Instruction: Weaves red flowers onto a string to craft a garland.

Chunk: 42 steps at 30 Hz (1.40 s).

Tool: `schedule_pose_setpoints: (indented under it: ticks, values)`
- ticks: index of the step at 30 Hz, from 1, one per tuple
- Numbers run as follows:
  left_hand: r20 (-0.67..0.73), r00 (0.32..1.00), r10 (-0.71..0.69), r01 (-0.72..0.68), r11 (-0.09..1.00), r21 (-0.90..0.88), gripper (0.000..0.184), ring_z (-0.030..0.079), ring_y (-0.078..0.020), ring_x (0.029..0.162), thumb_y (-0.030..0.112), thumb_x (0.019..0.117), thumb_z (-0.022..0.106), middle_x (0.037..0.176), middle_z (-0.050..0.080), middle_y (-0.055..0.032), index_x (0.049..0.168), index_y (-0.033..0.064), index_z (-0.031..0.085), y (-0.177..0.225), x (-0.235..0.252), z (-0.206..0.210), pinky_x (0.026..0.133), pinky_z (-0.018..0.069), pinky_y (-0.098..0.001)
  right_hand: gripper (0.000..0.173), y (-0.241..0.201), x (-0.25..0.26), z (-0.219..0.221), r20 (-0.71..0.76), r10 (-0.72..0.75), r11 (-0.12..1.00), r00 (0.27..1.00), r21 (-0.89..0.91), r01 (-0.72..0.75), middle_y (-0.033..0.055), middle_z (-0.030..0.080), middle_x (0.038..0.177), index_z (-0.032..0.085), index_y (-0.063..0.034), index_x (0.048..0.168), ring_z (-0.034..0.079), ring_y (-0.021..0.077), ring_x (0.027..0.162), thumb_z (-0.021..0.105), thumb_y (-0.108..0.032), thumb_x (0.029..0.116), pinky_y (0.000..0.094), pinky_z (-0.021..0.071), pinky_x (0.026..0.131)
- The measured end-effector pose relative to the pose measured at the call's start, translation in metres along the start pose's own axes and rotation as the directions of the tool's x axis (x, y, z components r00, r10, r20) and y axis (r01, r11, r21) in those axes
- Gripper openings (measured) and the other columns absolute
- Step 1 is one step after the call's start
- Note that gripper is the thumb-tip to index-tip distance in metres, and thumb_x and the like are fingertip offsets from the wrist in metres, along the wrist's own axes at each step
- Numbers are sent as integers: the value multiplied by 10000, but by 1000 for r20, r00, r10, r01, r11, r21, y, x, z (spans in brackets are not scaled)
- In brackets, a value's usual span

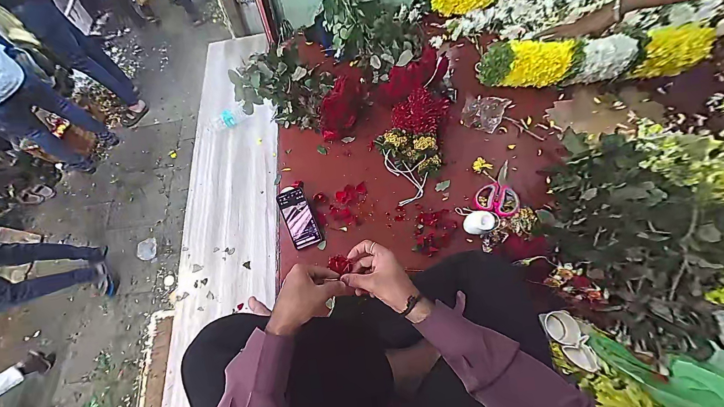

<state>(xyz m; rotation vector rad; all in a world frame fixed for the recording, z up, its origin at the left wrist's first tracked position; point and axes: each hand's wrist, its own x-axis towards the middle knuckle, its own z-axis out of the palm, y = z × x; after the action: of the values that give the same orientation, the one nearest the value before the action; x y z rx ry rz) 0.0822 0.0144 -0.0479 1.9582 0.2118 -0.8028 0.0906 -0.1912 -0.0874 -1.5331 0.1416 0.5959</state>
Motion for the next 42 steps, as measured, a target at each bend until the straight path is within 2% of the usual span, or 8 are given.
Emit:
schedule_pose_setpoints:
  ticks: [5, 12, 17, 25, 28, 32, 36, 42]
  values:
    - [28, 999, 31, -29, 995, -97, 170, 668, -64, 653, 262, 901, 797, 785, 746, 6, 953, 100, 802, 1, -2, -2, 662, 582, -290, 758, 5, 10, -20, 142, 98, 992, 985, -89, -86, 24, 635, 727, 560, -45, 1342, 589, 123, 579, 924, -283, 720, 292, 540, 574]
    - [-71, 997, -20, 13, 996, -93, 132, 692, -83, 726, 234, 890, 770, 797, 750, 7, 869, 105, 788, -1, -3, -7, 717, 583, -333, 868, 9, 25, -45, 290, -38, 946, 956, -298, 128, 50, 630, 1358, 493, -152, 1493, 621, 165, 1209, 887, -362, 749, 376, 550, 980]
    - [-204, 979, -23, 0, 994, -110, 188, 679, -148, 727, 229, 863, 780, 765, 712, -45, 836, 47, 743, 0, -5, -7, 739, 581, -416, 189, 12, 23, -50, 223, -190, 869, 956, -414, 269, -6, 768, 960, 793, -123, 997, 715, 80, 873, 733, -288, 925, 340, 609, 824]
    - [-278, 957, -87, 166, 947, 274, 284, 681, -295, 939, 385, 831, 751, 913, 710, -99, 856, 102, 735, 5, 0, -1, 775, 548, -591, 104, -2, 4, -48, 543, -295, 908, 787, -97, 407, 21, 759, 894, 800, -56, 945, 703, 86, 820, 743, -126, 893, 269, 601, 795]
    - [58, 992, 111, -125, 896, 426, 215, 675, -296, 925, 293, 845, 792, 903, 721, -105, 901, 89, 754, 21, -13, 12, 791, 546, -551, 109, 2, 22, -51, 406, -450, 852, 795, -73, 519, -3, 750, 909, 789, -70, 949, 683, 65, 838, 714, -144, 921, 257, 577, 818]
    - [-16, 809, 588, -573, 781, -247, 78, 690, -120, 820, 50, 906, 739, 889, 733, -82, 944, -15, 761, 30, -15, 14, 779, 588, -318, 175, -4, 13, -45, 317, -247, 949, 916, -115, 295, -64, 735, 882, 740, -61, 975, 663, -38, 801, 673, -217, 933, 167, 562, 754]
    - [-410, 881, 238, -343, 917, -205, 154, 699, -130, 837, 195, 948, 703, 903, 730, -41, 928, 52, 757, 25, -10, 3, 791, 605, -363, 144, 2, -1, -21, 421, -280, 946, 863, -33, 322, 2, 762, 867, 797, -59, 977, 680, 50, 745, 701, -163, 950, 261, 584, 705]
    - [-498, 867, 32, 21, 995, 101, 249, 656, -196, 813, 381, 903, 665, 807, 684, -14, 858, 155, 758, 5, -3, 6, 791, 545, -502, 133, 2, -10, 16, 358, -440, 866, 824, -75, 495, 45, 756, 882, 776, -21, 929, 706, 82, 825, 681, -105, 970, 294, 606, 799]
